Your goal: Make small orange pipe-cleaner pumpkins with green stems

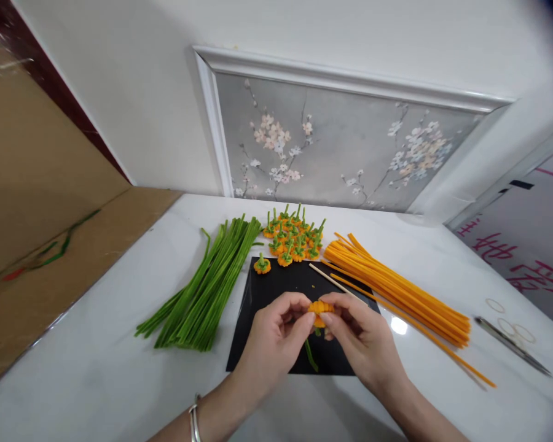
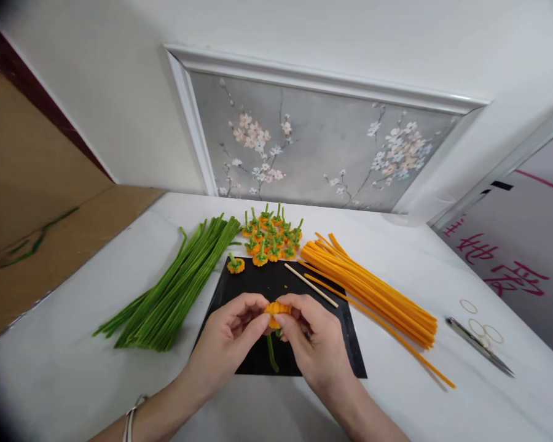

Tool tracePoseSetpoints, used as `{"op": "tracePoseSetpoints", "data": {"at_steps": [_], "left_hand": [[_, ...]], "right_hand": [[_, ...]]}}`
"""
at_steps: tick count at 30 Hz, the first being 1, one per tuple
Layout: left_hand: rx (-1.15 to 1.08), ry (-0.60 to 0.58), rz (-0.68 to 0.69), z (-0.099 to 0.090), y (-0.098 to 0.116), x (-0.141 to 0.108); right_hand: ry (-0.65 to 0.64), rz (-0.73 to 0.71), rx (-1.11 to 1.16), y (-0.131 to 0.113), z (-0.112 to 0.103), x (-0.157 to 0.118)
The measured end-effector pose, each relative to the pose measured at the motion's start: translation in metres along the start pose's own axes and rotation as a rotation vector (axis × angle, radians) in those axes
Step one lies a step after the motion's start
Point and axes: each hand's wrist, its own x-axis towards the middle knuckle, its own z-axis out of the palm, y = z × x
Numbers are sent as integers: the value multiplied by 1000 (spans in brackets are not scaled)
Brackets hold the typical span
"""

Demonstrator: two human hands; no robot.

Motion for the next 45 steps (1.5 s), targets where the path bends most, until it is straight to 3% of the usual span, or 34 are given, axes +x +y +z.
{"op": "tracePoseSetpoints", "data": {"at_steps": [4, 8, 15, 22, 26, 29, 36, 45], "left_hand": [[-99, -40, -39, 0, 1, 2], [-18, -23, -45, -1, 2, 2], [179, 5, 110, -1, -5, 0], [-182, -80, -110, -4, -2, 5], [-234, -147, -210, -6, 3, 7], [-274, -134, -254, -7, 5, 8], [-392, -32, -310, -6, 5, 7], [-572, -16, -358, -3, 5, 4]], "right_hand": [[11, 56, 47, 2, 0, 1], [24, 58, 33, 2, 1, 1], [-10, 198, 136, -2, 0, 3], [-39, 125, 94, 2, -3, 3], [-36, 31, 21, 7, -3, 2], [-39, -21, -24, 9, -2, 1], [-27, 157, 192, 4, 0, 1], [5, 198, 263, -1, 1, 3]]}}
